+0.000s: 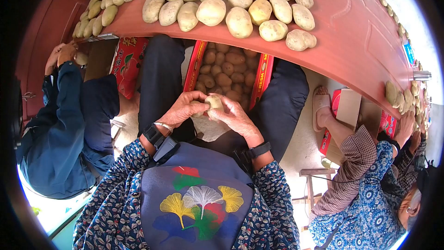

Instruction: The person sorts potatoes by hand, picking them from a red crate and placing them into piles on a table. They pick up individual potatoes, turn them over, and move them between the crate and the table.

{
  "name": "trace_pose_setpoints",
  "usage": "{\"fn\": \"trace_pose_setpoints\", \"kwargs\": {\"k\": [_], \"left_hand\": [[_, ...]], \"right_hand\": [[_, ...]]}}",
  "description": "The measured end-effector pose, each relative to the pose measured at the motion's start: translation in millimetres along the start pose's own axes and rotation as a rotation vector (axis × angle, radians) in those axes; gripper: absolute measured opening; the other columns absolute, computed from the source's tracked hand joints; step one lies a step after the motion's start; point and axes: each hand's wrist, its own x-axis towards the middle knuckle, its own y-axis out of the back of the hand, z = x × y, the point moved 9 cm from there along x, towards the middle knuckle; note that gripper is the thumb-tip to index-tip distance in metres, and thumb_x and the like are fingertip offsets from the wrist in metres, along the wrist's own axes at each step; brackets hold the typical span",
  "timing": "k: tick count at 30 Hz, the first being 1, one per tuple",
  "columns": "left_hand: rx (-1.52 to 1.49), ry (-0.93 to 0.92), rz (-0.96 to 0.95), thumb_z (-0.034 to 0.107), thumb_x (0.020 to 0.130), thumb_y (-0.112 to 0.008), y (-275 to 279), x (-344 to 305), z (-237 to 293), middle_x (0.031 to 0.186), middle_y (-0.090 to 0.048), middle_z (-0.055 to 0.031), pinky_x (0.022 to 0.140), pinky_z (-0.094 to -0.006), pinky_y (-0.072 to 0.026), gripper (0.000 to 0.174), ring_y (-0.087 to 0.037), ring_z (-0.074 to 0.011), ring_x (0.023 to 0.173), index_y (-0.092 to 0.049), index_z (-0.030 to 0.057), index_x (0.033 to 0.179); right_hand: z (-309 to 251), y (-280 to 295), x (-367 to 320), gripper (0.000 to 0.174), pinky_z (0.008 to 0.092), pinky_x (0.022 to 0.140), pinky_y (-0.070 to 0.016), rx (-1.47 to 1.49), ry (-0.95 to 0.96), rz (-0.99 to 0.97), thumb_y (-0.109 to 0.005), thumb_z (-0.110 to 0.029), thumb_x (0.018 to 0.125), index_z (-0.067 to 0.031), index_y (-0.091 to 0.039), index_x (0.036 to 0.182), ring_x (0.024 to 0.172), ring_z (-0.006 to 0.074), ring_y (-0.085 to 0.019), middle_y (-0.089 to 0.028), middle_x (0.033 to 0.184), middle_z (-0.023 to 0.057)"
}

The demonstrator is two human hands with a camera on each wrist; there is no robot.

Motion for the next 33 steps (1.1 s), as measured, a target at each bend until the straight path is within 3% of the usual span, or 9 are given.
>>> {"fn": "trace_pose_setpoints", "kwargs": {"k": [9, 15, 17, 21, 23, 25, 27, 29, 33], "left_hand": [[0.046, -0.011, 0.000, 0.026, 0.083, -0.066, 0.3, 3.0, -4.1, 0.088, -0.061, -0.0027, 0.074, -0.0227, -0.0443, 0.032, -0.057, -0.0087, 0.078, -0.057, 0.0013, 0.102], [-0.165, -0.070, 0.059, 0.038, 0.094, -0.048, 4.4, 1.1, -9.5, 0.099, -0.059, -0.0064, 0.076, -0.0268, -0.0463, 0.041, -0.056, -0.0106, 0.082, -0.056, -0.0004, 0.108], [-0.249, 0.013, 0.064, 0.040, 0.097, -0.040, 4.0, 0.3, -14.1, 0.099, -0.059, -0.0068, 0.078, -0.0316, -0.0481, 0.043, -0.057, -0.0126, 0.087, -0.057, 0.0014, 0.106], [-0.290, 0.106, 0.087, 0.044, 0.097, -0.037, 6.5, -1.7, -19.3, 0.099, -0.059, -0.0063, 0.080, -0.0353, -0.0488, 0.046, -0.057, -0.0146, 0.092, -0.057, 0.0034, 0.106], [-0.267, 0.090, -0.015, 0.044, 0.096, -0.040, 3.1, -1.0, -20.6, 0.098, -0.060, -0.0046, 0.083, -0.0364, -0.0481, 0.044, -0.057, -0.0149, 0.094, -0.057, 0.0049, 0.107], [-0.244, 0.077, -0.015, 0.040, 0.094, -0.046, 0.7, 4.0, -13.4, 0.098, -0.059, -0.0038, 0.082, -0.0344, -0.0481, 0.039, -0.057, -0.0142, 0.094, -0.056, 0.0048, 0.108], [-0.227, 0.073, -0.017, 0.036, 0.092, -0.052, -3.4, 4.6, -12.3, 0.098, -0.059, -0.0030, 0.082, -0.0325, -0.0481, 0.035, -0.056, -0.0134, 0.093, -0.056, 0.0048, 0.109], [-0.123, -0.080, -0.056, 0.019, 0.084, -0.064, -7.2, 4.8, 0.7, 0.099, -0.058, -0.0016, 0.081, -0.0274, -0.0475, 0.031, -0.055, -0.0107, 0.092, -0.055, 0.0044, 0.110], [-0.103, -0.013, -0.086, 0.005, 0.077, -0.068, -10.0, 2.9, -0.7, 0.101, -0.057, -0.0011, 0.081, -0.0241, -0.0469, 0.038, -0.054, -0.0085, 0.093, -0.053, 0.0040, 0.112]], "right_hand": [[5.9, -0.4, 0.4, 0.049, 0.0235, 0.078, -0.0459, 0.086, -0.039, 0.003, -0.062, -0.022, 0.087, -0.0034, -0.045, 0.128, 0.088, 0.0082, -0.056, -0.057, 0.105, 0.0013], [8.3, 0.7, -2.4, 0.048, 0.0214, 0.070, -0.0449, 0.093, -0.023, 0.086, -0.064, -0.024, 0.087, -0.0041, -0.046, 0.126, 0.081, 0.0072, -0.052, -0.056, 0.102, 0.0000], [12.0, 4.3, -2.2, 0.047, 0.0212, 0.067, -0.0452, 0.083, -0.034, 0.100, -0.065, -0.025, 0.086, -0.0045, -0.047, 0.124, 0.080, 0.0077, -0.055, -0.057, 0.100, 0.0000], [14.9, 20.1, -2.1, 0.042, 0.0225, 0.064, -0.0466, 0.181, -0.006, 0.175, -0.063, -0.026, 0.087, -0.0048, -0.049, 0.121, 0.077, 0.0101, -0.058, -0.060, 0.097, 0.0029], [4.4, 24.3, -1.3, 0.037, 0.0243, 0.062, -0.0484, 0.416, 0.103, 0.176, -0.061, -0.025, 0.088, -0.0050, -0.051, 0.117, 0.074, 0.0131, -0.061, -0.062, 0.093, 0.0066], [2.1, 31.4, 3.8, 0.032, 0.0251, 0.062, -0.0494, 0.392, 0.120, 0.213, -0.058, -0.026, 0.090, -0.0051, -0.051, 0.113, 0.074, 0.0137, -0.061, -0.063, 0.092, 0.0090], [3.4, 30.9, 4.0, 0.028, 0.0241, 0.061, -0.0499, 0.412, 0.137, 0.211, -0.061, -0.021, 0.088, -0.0054, -0.052, 0.109, 0.074, 0.0117, -0.060, -0.062, 0.089, 0.0065], [6.4, 25.7, 5.3, 0.027, 0.0229, 0.062, -0.0501, 0.377, 0.095, 0.184, -0.064, -0.016, 0.085, -0.0058, -0.053, 0.107, 0.073, 0.0104, -0.060, -0.061, 0.087, 0.0046], [4.7, 19.7, 6.5, 0.033, 0.0198, 0.063, -0.0506, 0.215, 0.048, 0.171, -0.072, -0.005, 0.076, -0.0063, -0.054, 0.104, 0.075, 0.0064, -0.057, -0.056, 0.084, -0.0011]]}}
